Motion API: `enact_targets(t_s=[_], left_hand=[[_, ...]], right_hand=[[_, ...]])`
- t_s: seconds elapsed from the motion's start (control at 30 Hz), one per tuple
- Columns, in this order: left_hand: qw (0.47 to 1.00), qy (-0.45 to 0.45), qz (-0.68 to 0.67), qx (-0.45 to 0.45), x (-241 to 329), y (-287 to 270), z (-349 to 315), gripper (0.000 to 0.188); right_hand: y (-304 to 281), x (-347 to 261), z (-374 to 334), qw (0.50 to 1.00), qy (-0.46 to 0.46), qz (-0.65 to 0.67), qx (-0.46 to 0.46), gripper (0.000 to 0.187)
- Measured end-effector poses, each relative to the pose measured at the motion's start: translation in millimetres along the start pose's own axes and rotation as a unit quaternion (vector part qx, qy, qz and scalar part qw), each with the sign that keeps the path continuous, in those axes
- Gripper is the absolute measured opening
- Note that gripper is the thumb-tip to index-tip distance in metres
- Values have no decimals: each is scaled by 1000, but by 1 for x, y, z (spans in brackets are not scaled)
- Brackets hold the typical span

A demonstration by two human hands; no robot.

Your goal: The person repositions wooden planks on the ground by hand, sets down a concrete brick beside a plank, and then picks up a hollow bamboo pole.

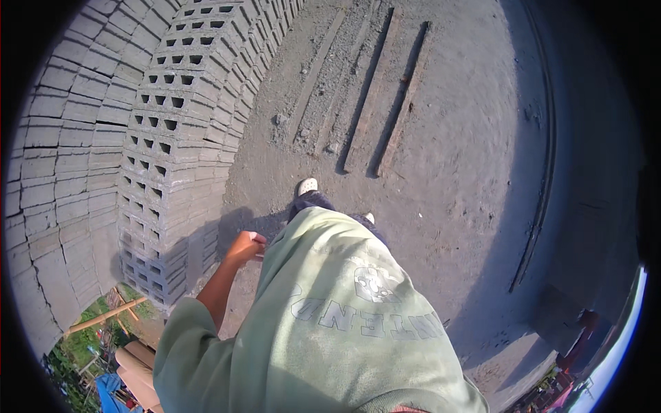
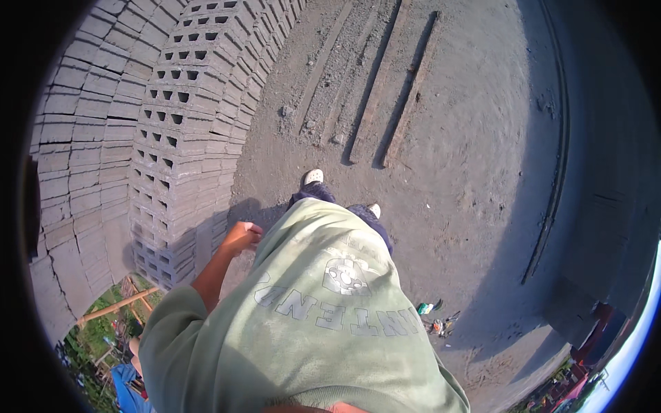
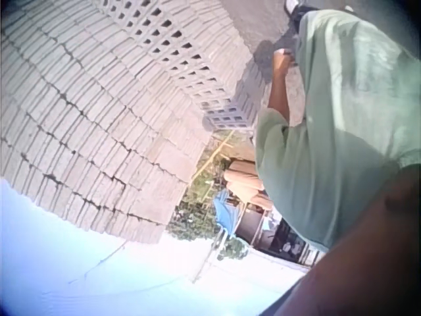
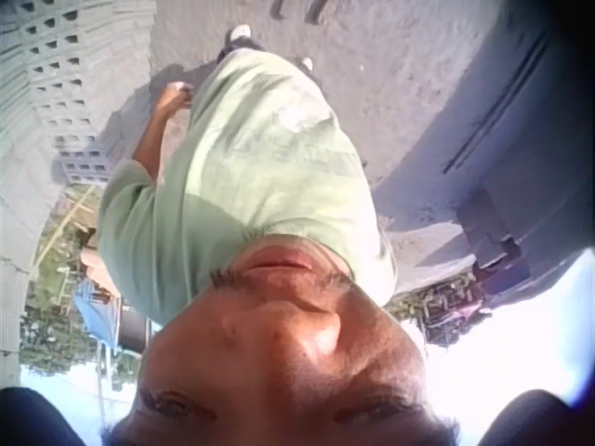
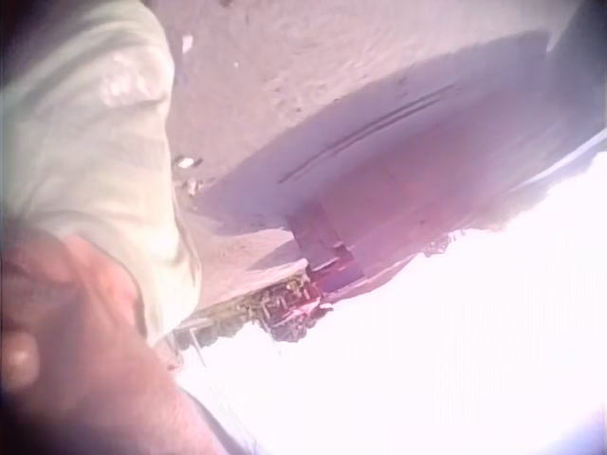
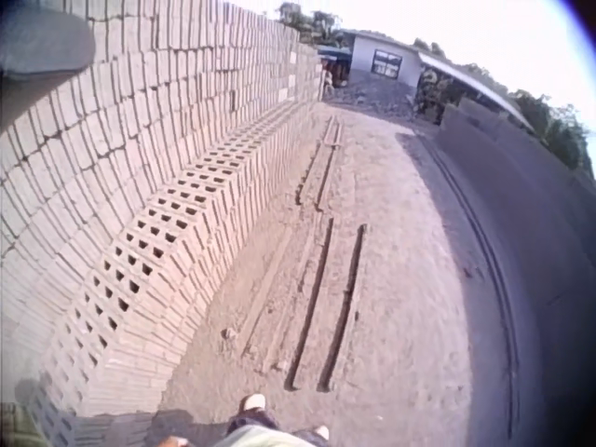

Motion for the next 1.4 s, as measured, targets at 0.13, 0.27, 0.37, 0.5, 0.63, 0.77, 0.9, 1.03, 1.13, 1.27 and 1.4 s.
enact_targets(t_s=[0.13,0.27,0.37,0.5,0.63,0.77,0.9,1.03,1.13,1.27,1.4], left_hand=[[981,-43,154,-111,10,58,-53,31],[992,5,-81,-100,-98,81,-2,26],[969,-86,-231,-15,-136,85,33,28],[976,-87,-201,18,-141,101,19,28],[982,-76,-171,28,-134,110,9,27],[986,-63,-150,33,-130,110,7,27],[990,-52,-128,34,-127,105,10,26],[992,-46,-111,36,-126,98,14,26],[994,-42,-97,36,-126,93,13,25],[995,-38,-80,35,-125,88,12,25],[997,-34,-62,34,-125,85,9,25]], right_hand=[[-9,29,3,999,5,42,19,41],[-16,42,1,996,-2,79,29,42],[-21,56,1,995,5,98,33,42],[-22,75,-2,993,14,116,35,43],[-23,83,-3,992,15,122,34,43],[-21,80,-2,993,9,118,31,44],[-18,76,-3,993,8,111,28,45],[-11,73,-4,994,9,105,24,45],[-8,72,-8,994,12,102,22,46],[-4,71,-8,995,15,98,21,46],[-2,73,-10,995,14,98,20,47]])
Point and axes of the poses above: each hand's wrist, its own z-axis towards the middle knuckle, its own y-axis out of the palm, x = y × z, the point moved 2 cm from there along z, towards the middle knuckle, and after that the axes turned 8 degrees about x, right-handed, at the moved point
